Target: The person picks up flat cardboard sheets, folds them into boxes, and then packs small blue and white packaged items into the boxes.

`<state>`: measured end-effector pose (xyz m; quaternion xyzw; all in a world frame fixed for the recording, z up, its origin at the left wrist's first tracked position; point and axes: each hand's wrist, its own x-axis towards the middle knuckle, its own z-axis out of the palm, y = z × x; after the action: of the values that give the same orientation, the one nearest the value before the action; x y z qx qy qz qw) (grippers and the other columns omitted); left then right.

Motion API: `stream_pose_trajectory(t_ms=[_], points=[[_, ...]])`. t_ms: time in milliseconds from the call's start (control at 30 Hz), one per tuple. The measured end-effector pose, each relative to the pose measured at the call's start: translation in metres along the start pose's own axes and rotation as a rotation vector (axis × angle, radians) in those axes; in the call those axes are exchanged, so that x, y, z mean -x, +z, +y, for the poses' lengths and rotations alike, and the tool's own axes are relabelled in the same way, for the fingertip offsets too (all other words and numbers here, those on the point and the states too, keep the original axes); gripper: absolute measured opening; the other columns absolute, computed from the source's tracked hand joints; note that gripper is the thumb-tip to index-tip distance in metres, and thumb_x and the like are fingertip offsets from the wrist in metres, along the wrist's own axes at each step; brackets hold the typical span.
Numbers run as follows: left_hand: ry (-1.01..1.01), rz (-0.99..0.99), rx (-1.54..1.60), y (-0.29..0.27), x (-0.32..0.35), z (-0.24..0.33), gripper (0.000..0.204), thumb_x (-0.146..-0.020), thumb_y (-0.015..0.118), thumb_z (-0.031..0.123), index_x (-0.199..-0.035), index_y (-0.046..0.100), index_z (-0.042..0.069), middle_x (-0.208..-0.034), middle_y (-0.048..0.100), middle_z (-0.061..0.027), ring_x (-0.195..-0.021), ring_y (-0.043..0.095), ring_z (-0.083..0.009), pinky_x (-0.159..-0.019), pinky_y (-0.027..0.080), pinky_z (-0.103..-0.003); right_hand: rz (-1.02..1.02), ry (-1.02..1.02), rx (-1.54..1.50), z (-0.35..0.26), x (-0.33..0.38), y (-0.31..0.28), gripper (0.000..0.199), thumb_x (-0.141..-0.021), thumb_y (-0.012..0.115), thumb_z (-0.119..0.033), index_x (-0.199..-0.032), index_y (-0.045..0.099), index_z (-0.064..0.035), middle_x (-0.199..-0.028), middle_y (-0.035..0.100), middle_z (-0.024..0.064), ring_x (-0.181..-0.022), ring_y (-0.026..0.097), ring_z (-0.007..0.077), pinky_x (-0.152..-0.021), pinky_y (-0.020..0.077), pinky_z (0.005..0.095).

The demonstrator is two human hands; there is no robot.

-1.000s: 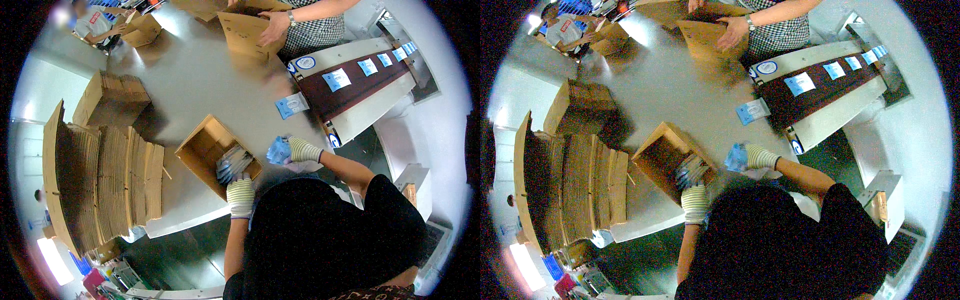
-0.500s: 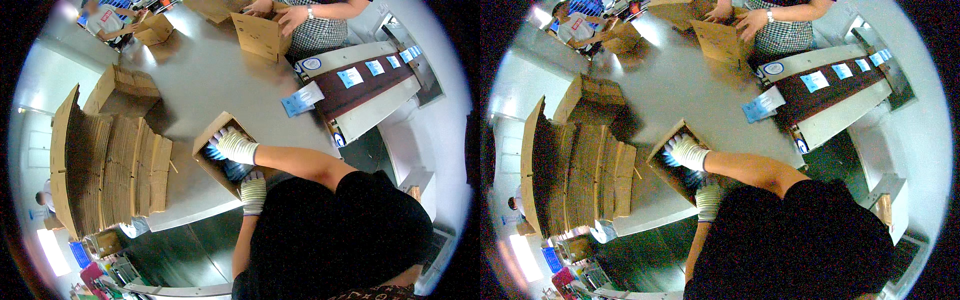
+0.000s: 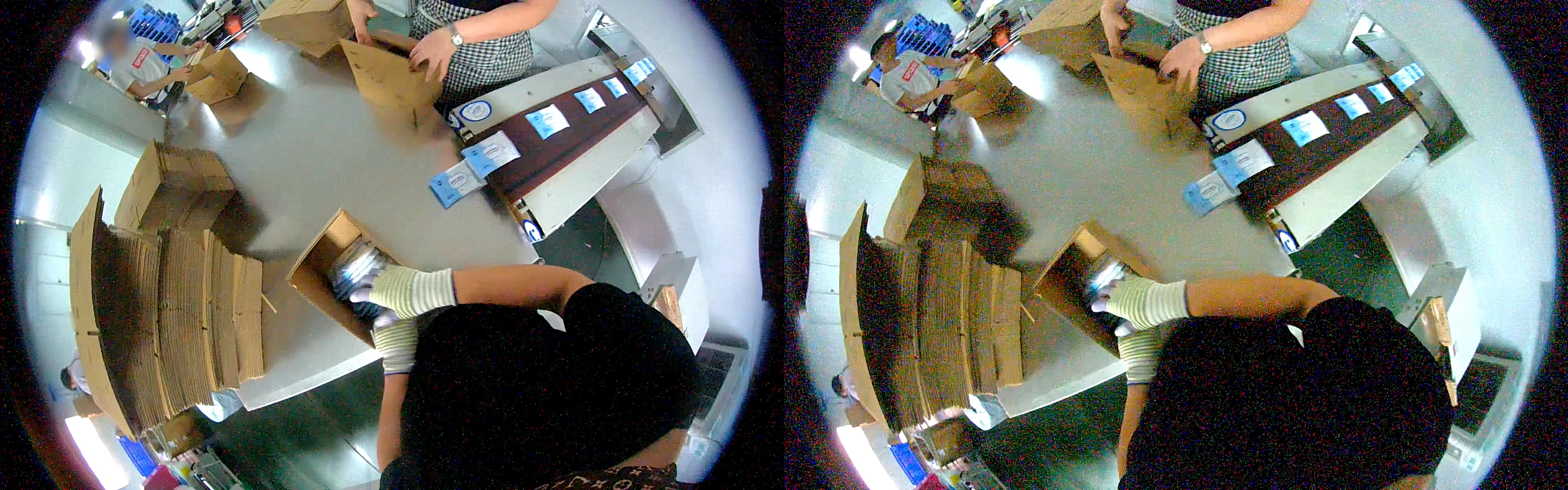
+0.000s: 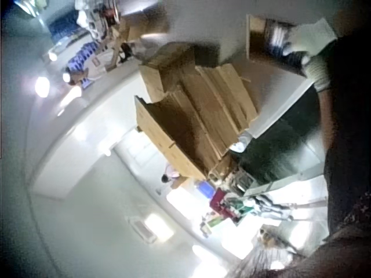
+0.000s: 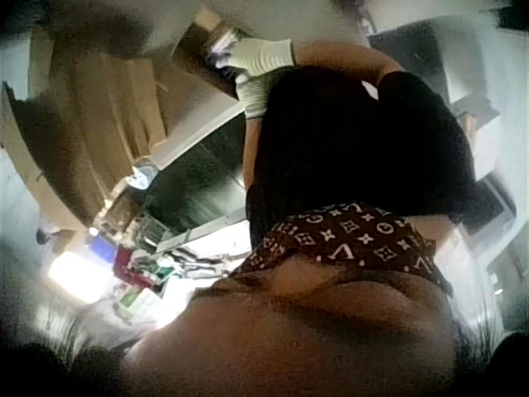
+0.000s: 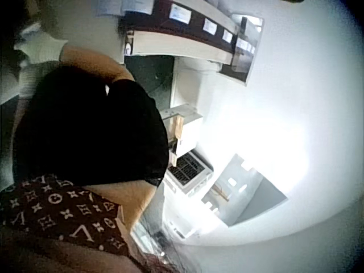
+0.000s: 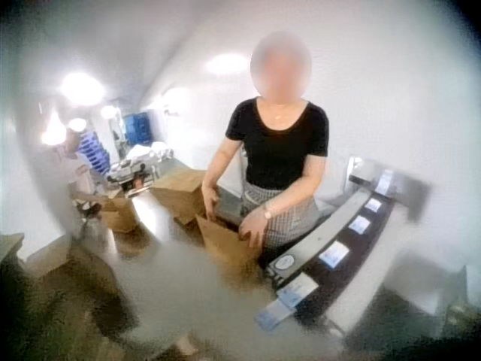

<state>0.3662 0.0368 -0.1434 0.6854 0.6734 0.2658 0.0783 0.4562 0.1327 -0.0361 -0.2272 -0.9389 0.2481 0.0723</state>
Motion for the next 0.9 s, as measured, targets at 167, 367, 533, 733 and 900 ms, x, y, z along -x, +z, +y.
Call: stream_pose_trajectory(t_ms=[167,367,533,733,900], points=[[0.221,-0.385,-0.44,-0.023,0.001,0.001,0.031,-0.079,0.056,0.036,-0.09,0.059,0.008,-0.09,0.059,-0.01,-0.074,0.06,-0.0229,-0.063,0.046,-0.036,0.265,0.023,-0.315,0.024,0.053,-0.012,0.043,-0.078,0.062,-0.034,-0.112,0.054,-0.01,-0.104,0.057,0.0155,-0.1,0.054,0.0337,-0.087,0.0436,0.0431],[0.068,-0.545,-0.399,-0.041,-0.018,0.014,0.04,-0.077,0.057,0.041,-0.098,0.056,0.007,-0.093,0.059,-0.0114,-0.08,0.059,-0.0264,-0.069,0.045,-0.039,0.244,0.242,-0.183,0.05,0.081,-0.015,0.041,-0.083,0.056,-0.035,-0.112,0.055,-0.0064,-0.104,0.059,0.0177,-0.096,0.055,0.0356,-0.083,0.0447,0.0432],[0.024,-0.626,-0.443,-0.049,-0.031,0.019,0.038,-0.077,0.056,0.036,-0.101,0.056,0.007,-0.09,0.06,-0.0116,-0.081,0.06,-0.0267,-0.07,0.046,-0.039,0.247,0.257,-0.094,0.077,0.087,0.004,0.042,-0.083,0.055,-0.037,-0.113,0.055,-0.0069,-0.104,0.059,0.0178,-0.097,0.054,0.036,-0.086,0.0424,0.0439],[0.119,-0.47,-0.415,-0.049,-0.032,0.012,0.033,-0.079,0.052,0.029,-0.103,0.057,0.006,-0.092,0.062,-0.0106,-0.073,0.061,-0.0262,-0.064,0.047,-0.039,0.123,0.363,-0.135,0.102,0.072,-0.015,0.043,-0.085,0.053,-0.038,-0.116,0.054,-0.0075,-0.102,0.059,0.0188,-0.094,0.054,0.0362,-0.085,0.0419,0.0435],[0.1,-0.485,-0.365,-0.052,-0.036,0.014,0.033,-0.077,0.053,0.029,-0.101,0.056,0.006,-0.101,0.059,-0.0142,-0.079,0.061,-0.0276,-0.068,0.047,-0.039,-0.006,0.426,0.024,0.167,0.064,-0.029,0.044,-0.084,0.052,-0.039,-0.114,0.056,-0.007,-0.095,0.06,0.02,-0.09,0.056,0.0361,-0.08,0.0444,0.0442]])
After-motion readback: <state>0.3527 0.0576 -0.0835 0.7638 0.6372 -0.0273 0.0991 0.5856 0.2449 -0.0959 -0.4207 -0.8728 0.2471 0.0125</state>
